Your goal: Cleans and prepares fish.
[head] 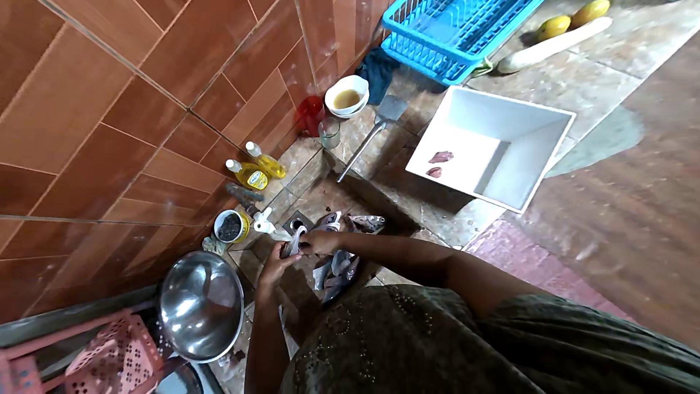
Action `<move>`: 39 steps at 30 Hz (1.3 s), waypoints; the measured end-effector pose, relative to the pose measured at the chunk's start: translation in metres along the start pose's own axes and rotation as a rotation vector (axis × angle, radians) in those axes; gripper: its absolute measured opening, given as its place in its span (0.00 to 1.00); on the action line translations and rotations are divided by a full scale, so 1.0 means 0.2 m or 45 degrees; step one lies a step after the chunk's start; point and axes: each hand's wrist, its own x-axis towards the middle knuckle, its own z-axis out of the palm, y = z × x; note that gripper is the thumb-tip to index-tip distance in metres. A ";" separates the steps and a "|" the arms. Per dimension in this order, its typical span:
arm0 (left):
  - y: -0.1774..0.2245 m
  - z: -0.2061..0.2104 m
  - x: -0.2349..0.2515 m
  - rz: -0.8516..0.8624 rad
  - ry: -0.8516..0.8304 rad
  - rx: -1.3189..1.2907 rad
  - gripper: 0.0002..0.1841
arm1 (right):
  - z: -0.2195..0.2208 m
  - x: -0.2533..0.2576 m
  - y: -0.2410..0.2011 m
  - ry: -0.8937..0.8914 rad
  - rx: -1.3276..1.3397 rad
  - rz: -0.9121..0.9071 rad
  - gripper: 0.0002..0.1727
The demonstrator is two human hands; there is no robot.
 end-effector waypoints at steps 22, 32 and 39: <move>0.03 0.03 0.04 0.004 -0.054 -0.024 0.39 | -0.01 -0.05 0.01 0.058 0.545 0.142 0.13; -0.02 0.05 0.03 0.012 -0.015 -0.217 0.33 | 0.01 -0.05 0.06 0.174 0.548 0.067 0.14; -0.02 0.06 0.01 0.006 -0.025 -0.251 0.32 | -0.04 -0.10 0.07 0.131 0.518 0.053 0.14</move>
